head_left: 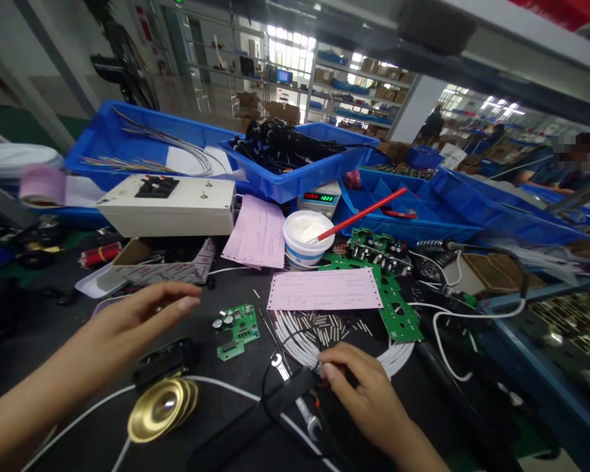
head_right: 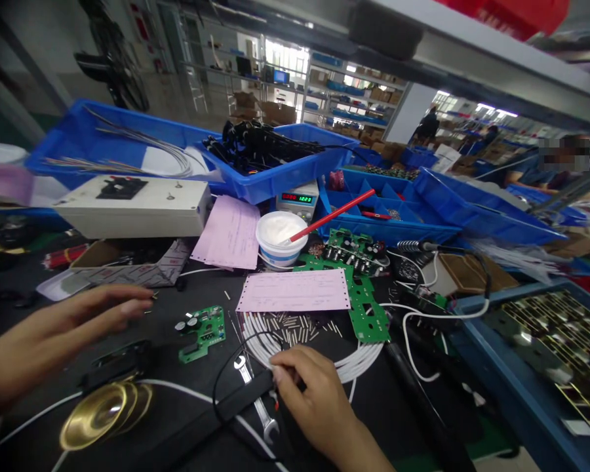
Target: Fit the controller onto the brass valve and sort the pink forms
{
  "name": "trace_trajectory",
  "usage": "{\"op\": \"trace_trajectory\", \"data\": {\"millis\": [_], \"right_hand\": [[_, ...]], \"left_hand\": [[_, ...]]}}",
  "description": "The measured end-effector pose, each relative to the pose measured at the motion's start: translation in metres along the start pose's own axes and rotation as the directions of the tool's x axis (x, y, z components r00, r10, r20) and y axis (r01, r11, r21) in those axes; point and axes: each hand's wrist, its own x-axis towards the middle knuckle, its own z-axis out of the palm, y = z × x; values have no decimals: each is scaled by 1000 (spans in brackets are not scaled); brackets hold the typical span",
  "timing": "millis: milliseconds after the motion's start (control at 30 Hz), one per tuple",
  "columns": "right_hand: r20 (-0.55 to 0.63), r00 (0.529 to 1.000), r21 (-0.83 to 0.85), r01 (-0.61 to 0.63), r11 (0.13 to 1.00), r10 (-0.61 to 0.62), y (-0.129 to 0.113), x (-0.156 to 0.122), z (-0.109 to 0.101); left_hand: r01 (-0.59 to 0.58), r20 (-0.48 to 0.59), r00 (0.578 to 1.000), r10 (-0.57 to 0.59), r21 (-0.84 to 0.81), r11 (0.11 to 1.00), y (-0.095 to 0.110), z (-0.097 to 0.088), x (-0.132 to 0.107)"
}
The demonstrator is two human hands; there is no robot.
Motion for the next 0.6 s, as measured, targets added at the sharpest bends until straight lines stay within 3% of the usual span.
{"op": "trace_trajectory", "data": {"millis": [67, 167, 267, 333, 433, 500, 600], "right_hand": [[-20, 1000, 21, 11, 1000, -10, 3, 2, 1], [-56, 998, 45, -2, 999, 4, 9, 2, 1], [-78, 995, 64, -60, 996, 65, 20, -1, -4], [-137, 976, 95, -156, 983, 168, 30, -2, -10], [-240, 894, 184, -341, 922, 379, 46, 0, -20], [-219, 858, 241, -414, 878, 465, 55, 5, -26], [-162, 852, 291, -441, 849, 498, 66, 15, -28]], "left_hand": [[55, 114, 992, -45, -84, 995, 23, 6, 22], [93, 168, 984, -67, -155, 984, 38, 17, 41], [113, 186, 979, -80, -172, 979, 35, 29, 48], [118, 210, 974, -81, -172, 978, 31, 34, 50], [104, 254, 965, -61, -160, 982, 30, 37, 51], [105, 262, 963, -60, -163, 981, 31, 37, 51], [102, 266, 963, -51, -180, 978, 32, 39, 50]]}}
